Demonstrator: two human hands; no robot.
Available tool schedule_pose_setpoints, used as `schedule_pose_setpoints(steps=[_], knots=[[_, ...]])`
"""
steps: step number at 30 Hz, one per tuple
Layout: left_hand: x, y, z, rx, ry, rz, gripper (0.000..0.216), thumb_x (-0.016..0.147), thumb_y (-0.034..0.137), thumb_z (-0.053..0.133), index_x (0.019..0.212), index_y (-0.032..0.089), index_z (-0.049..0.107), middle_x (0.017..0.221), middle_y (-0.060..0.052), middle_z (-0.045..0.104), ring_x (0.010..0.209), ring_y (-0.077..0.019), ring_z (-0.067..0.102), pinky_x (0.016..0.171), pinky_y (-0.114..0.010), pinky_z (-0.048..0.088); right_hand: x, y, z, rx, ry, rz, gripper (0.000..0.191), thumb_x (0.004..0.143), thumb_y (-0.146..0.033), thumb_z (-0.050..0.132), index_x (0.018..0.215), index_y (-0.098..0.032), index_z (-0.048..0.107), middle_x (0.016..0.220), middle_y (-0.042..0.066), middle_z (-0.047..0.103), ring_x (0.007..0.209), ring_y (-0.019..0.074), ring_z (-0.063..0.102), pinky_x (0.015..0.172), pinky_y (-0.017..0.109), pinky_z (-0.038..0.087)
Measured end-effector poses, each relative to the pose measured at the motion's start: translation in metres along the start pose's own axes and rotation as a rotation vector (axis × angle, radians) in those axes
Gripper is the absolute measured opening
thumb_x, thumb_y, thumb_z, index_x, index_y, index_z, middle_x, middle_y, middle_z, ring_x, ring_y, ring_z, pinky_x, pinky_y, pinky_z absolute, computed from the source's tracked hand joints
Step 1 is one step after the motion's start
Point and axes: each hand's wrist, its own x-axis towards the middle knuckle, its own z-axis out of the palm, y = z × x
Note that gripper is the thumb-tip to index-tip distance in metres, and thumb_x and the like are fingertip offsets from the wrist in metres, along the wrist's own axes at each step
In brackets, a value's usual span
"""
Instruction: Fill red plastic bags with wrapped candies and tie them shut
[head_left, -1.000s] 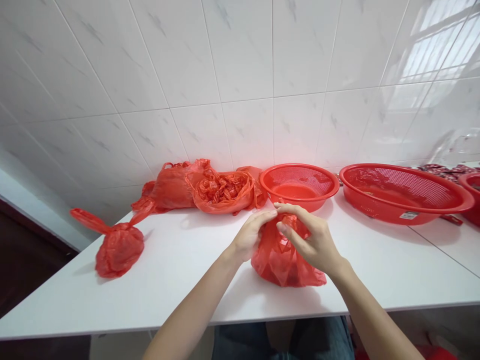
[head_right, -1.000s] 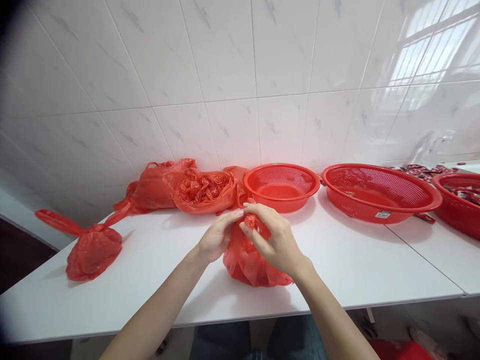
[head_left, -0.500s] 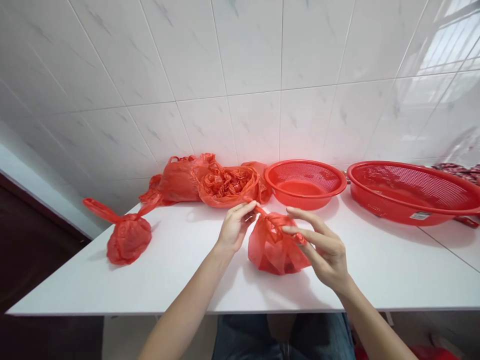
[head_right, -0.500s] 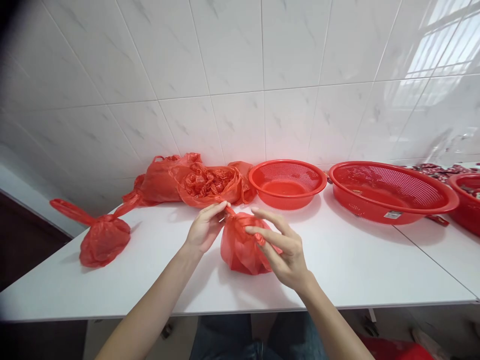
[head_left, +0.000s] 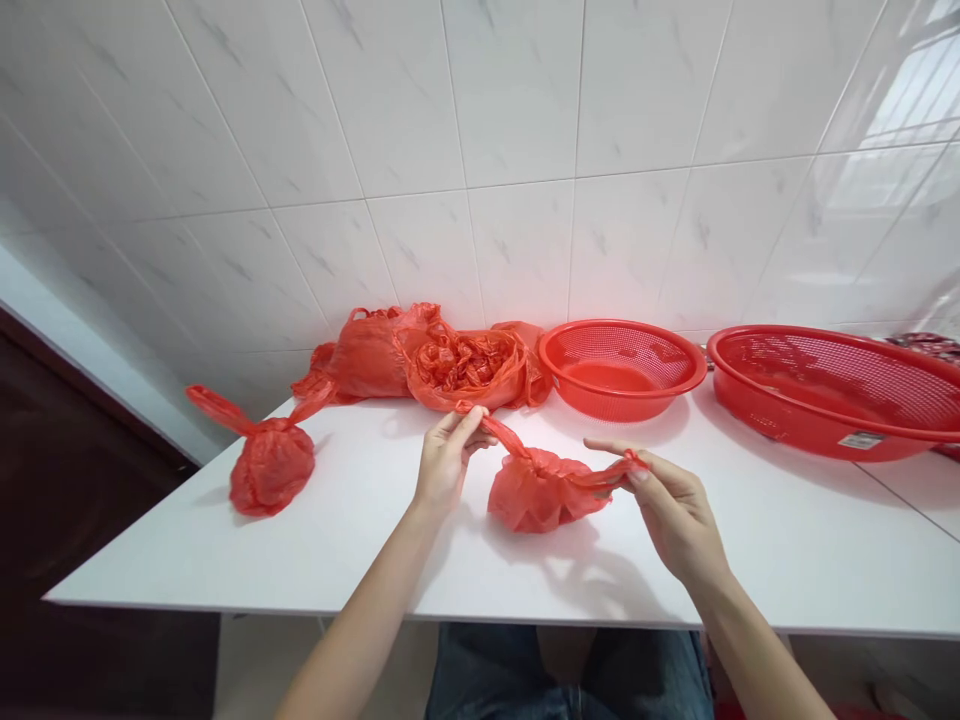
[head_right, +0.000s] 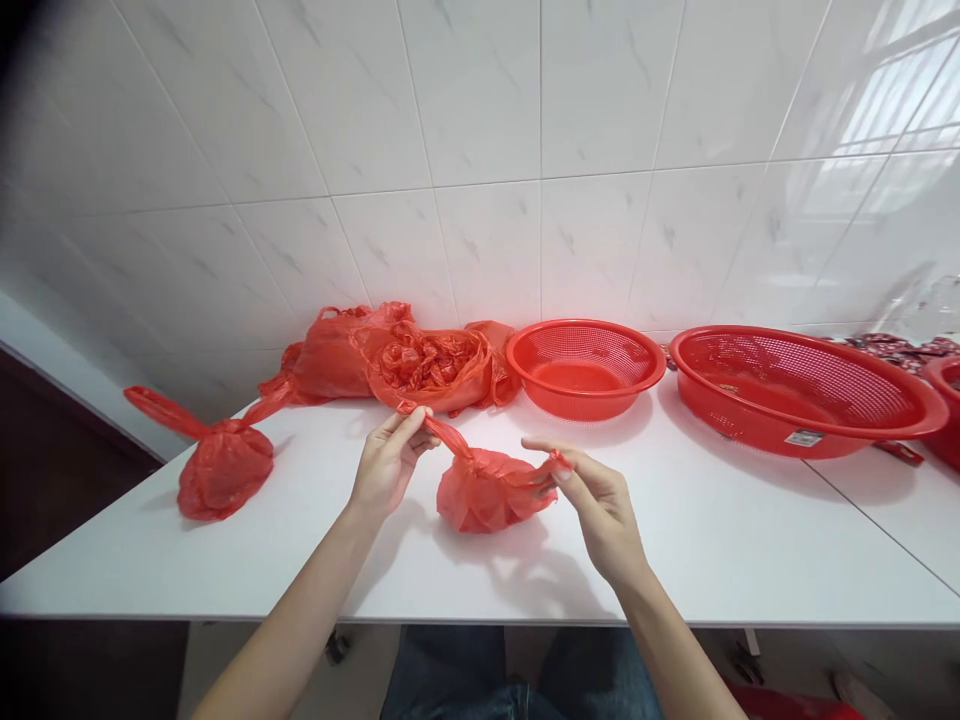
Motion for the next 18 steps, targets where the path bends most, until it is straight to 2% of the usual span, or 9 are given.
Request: schedule_pose_setpoints(steps=[2,5,7,8,10,12,15,17,18], knots=[[-0.011,0.010,0.010,0.121,-0.171,0.137,0.031,0.074,0.046,0.082,0.079,0.017,0.074,0.073,-0.004,0.073,0.064,-0.0148,0.066,0.068,-0.028,0.053,0.008,-0.010,0.010,0.004,-0.082,0.060,0.034,0.096,-0.044,0.061,0.076,-0.020,0.075,0.118,0.011,0.072,0.080,0.0215,0.070,0.074,0.034,0.057],[-0.031,0.019,0.017,0.358,-0.437,0.373,0.018,0.090,0.035,0.069,0.087,0.019,0.077,0.085,-0.006,0.075,0.081,-0.0180,0.070,0.080,-0.031,0.054,0.018,-0.024,0.027,0.034,-0.237,0.108,0.034,0.095,-0.046,0.061,0.079,-0.019,0.075,0.100,0.008,0.075,0.069,0.0178,0.068,0.067,0.032,0.058],[-0.042,0.017,0.016,0.441,-0.499,0.497,0.016,0.090,0.027,0.069,0.103,0.023,0.076,0.101,-0.006,0.075,0.095,-0.0192,0.069,0.089,-0.031,0.053,0.022,-0.029,0.037,0.069,-0.259,0.086,0.033,0.096,-0.045,0.061,0.081,-0.019,0.073,0.083,0.005,0.072,0.066,0.0168,0.065,0.066,0.031,0.057],[-0.047,0.014,0.014,0.454,-0.491,0.529,0.028,0.087,0.027,0.073,0.115,0.025,0.073,0.111,-0.006,0.073,0.103,-0.0207,0.067,0.094,-0.033,0.052,0.023,-0.030,0.041,0.086,-0.242,0.067,0.033,0.096,-0.045,0.061,0.079,-0.019,0.072,0.076,0.003,0.070,0.066,0.0168,0.065,0.066,0.030,0.056],[-0.057,0.004,0.009,0.465,-0.434,0.504,0.063,0.077,0.030,0.083,0.136,0.028,0.060,0.131,-0.008,0.066,0.120,-0.0252,0.061,0.104,-0.036,0.049,0.025,-0.030,0.047,0.122,-0.189,0.037,0.033,0.096,-0.043,0.061,0.076,-0.019,0.070,0.069,0.002,0.066,0.066,0.0163,0.063,0.068,0.030,0.056],[-0.066,-0.008,0.006,0.493,-0.415,0.364,0.075,0.074,0.035,0.085,0.142,0.027,0.054,0.138,-0.009,0.063,0.125,-0.0280,0.059,0.106,-0.038,0.048,0.026,-0.029,0.051,0.150,-0.157,0.022,0.031,0.096,-0.041,0.062,0.075,-0.019,0.068,0.069,0.001,0.065,0.066,0.0150,0.062,0.067,0.028,0.054],[-0.078,-0.020,0.001,0.533,-0.408,0.145,0.045,0.088,0.042,0.071,0.128,0.022,0.066,0.119,-0.008,0.073,0.106,-0.0253,0.069,0.094,-0.035,0.055,0.023,-0.030,0.057,0.145,-0.220,0.010,0.029,0.098,-0.037,0.060,0.078,-0.019,0.069,0.074,0.001,0.066,0.071,0.0142,0.063,0.070,0.027,0.053],[-0.081,-0.016,-0.010,0.561,-0.325,0.107,0.037,0.091,0.046,0.065,0.115,0.019,0.073,0.105,-0.007,0.077,0.096,-0.0253,0.071,0.087,-0.035,0.057,0.020,-0.030,0.057,0.117,-0.294,0.017,0.021,0.098,-0.035,0.061,0.088,-0.020,0.072,0.087,0.004,0.071,0.080,0.0160,0.067,0.077,0.029,0.054],[-0.081,-0.010,-0.021,0.585,-0.236,0.122,0.038,0.088,0.049,0.066,0.108,0.018,0.075,0.101,-0.008,0.077,0.094,-0.0264,0.071,0.086,-0.036,0.058,0.018,-0.029,0.054,0.093,-0.316,0.026,0.018,0.097,-0.035,0.063,0.095,-0.021,0.073,0.096,0.006,0.072,0.086,0.0175,0.069,0.081,0.031,0.055]])
